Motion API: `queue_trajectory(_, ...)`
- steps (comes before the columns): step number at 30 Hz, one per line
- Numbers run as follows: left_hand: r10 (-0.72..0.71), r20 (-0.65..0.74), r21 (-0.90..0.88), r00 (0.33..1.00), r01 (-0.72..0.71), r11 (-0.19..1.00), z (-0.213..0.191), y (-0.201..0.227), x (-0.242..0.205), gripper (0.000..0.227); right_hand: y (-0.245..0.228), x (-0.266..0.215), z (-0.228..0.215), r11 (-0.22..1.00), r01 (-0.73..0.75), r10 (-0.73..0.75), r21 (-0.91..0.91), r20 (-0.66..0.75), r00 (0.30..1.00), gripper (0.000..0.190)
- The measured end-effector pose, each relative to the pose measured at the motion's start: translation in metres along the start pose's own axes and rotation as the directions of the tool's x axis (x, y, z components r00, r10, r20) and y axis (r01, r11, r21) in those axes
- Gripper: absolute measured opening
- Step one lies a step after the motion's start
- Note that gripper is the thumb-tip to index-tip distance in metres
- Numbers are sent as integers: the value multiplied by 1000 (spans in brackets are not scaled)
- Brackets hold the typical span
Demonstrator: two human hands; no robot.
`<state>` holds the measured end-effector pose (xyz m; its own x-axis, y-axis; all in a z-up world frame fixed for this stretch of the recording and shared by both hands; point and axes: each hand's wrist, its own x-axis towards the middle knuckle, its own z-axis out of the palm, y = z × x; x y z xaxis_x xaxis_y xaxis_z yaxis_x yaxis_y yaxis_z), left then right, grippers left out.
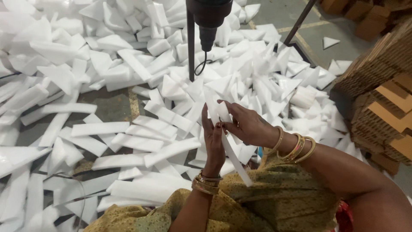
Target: The person sits on the floor and repeatedly picks up white foam sheets, places them under a wire-cutting tool, and cuts them into smaller pieces. The cut pieces fall onto the floor, adding to the existing pile of foam scraps.
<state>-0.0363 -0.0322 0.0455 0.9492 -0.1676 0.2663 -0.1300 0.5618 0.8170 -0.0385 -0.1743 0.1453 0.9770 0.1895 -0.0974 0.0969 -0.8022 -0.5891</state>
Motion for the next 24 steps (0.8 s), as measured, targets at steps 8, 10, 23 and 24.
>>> queue_trajectory(8, 10, -80, 122, 997, 0, 992, -11, 24, 9, 62, 21, 10, -12, 983, 184, -182, -17, -281, 942, 41)
queue_trajectory(10, -4, -70, 124, 998, 12, 992, -13, 27, 13, 60, 19, 11, -22, 982, 91, -54, 168, -212, 976, 42)
queue_trajectory(23, -148, -62, 93, 987, 153, 984, -6, 32, 8, 62, -15, 3, -30, 953, -23, 49, 302, -79, 996, 45)
queue_trajectory(24, -156, -65, 93, 986, 161, 982, -5, 32, 7, 64, -14, 4, -30, 952, -37, 61, 304, -70, 996, 44)
